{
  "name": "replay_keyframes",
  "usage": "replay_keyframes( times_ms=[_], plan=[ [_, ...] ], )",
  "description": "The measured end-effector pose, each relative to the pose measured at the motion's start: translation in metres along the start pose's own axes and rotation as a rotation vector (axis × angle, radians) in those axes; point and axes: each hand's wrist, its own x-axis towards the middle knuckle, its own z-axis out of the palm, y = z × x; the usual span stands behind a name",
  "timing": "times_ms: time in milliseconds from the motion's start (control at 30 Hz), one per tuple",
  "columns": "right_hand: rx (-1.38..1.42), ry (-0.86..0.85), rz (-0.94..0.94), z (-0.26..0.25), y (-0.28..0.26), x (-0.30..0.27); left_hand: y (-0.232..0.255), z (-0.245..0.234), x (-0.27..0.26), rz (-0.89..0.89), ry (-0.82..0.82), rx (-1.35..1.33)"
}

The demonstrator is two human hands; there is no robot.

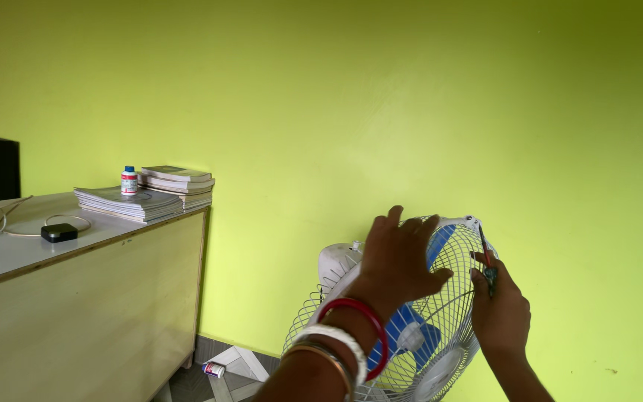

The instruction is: The person uses a screwdriver to loosen and tighten screws on the rear housing of a standing electric fan. They repeatedly adjust the same screw while holding the fan head steady, without removing the cover or completing the repair.

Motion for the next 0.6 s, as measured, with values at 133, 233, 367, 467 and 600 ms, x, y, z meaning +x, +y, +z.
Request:
replay_keyframes(
  times_ms=[133, 233, 367, 467, 600],
  plan=[
    [-0.034, 0.066, -0.136, 0.007, 0.002, -0.002, -0.014, -0.005, -0.014, 0.016, 0.1, -0.176],
    [-0.102, 0.087, -0.159, 0.011, 0.003, -0.01, -0.013, -0.007, -0.022, -0.066, 0.094, -0.121],
    [-0.057, 0.078, -0.142, 0.008, -0.004, -0.024, -0.015, -0.015, -0.024, -0.137, 0.038, -0.089],
    [-0.047, 0.03, -0.117, 0.002, -0.013, -0.038, -0.029, -0.019, -0.029, -0.109, 0.064, -0.128],
    [-0.062, -0.014, -0.293, -0.008, -0.029, -0.055, -0.062, -0.025, -0.042, -0.027, 0.128, -0.163]
  ],
)
